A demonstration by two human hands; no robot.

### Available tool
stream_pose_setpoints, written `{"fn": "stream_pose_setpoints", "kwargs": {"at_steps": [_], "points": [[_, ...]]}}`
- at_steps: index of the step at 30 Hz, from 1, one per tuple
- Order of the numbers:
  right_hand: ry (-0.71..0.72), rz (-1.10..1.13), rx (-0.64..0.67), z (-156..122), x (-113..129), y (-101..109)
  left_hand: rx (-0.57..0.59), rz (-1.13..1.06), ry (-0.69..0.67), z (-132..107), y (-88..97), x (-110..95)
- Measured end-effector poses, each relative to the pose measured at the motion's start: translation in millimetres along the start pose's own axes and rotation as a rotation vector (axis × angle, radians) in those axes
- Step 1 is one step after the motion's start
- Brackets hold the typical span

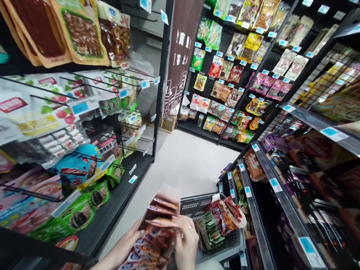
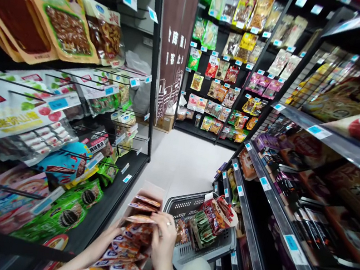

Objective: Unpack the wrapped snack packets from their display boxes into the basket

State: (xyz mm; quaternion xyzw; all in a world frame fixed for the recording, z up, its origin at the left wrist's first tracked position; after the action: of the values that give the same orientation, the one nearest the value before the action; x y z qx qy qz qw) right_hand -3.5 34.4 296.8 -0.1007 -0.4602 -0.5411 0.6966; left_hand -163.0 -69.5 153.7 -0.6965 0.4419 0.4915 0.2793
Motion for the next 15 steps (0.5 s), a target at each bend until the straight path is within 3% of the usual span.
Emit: {"fn": "stream_pose_setpoints", "kwargs": {"at_steps": [4, 6, 11, 15], "points": [[-0.371, 0.243, -0.393, -19, -19, 53, 0.001, -0.017, 0.042, 2, 1.5, 6], [-0.482, 0.294, -0.506, -29, -19, 75, -0.006, -0.033, 0.049, 0, 2.2, 5], [-0.626, 0.247, -0.531, -45, -7, 107, -0.014, -0.070, 0.046, -6, 2.4, -7], [-0.650, 0.213, -0.546, -59, -2, 115, -0.012, -0.105, 0.056, -7, 1.4, -10]]}}
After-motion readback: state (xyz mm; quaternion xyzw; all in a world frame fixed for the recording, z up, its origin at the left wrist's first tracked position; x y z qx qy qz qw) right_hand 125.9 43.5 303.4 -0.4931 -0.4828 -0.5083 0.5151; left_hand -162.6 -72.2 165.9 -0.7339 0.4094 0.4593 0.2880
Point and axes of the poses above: each hand's wrist, its own z-axis towards the middle knuckle, its own y-axis out of the back of the hand, x = y × z, the point moved 9 cm from there along z, towards the middle knuckle, and after that the axes turned 7 degrees about y, right-handed, at the moved point
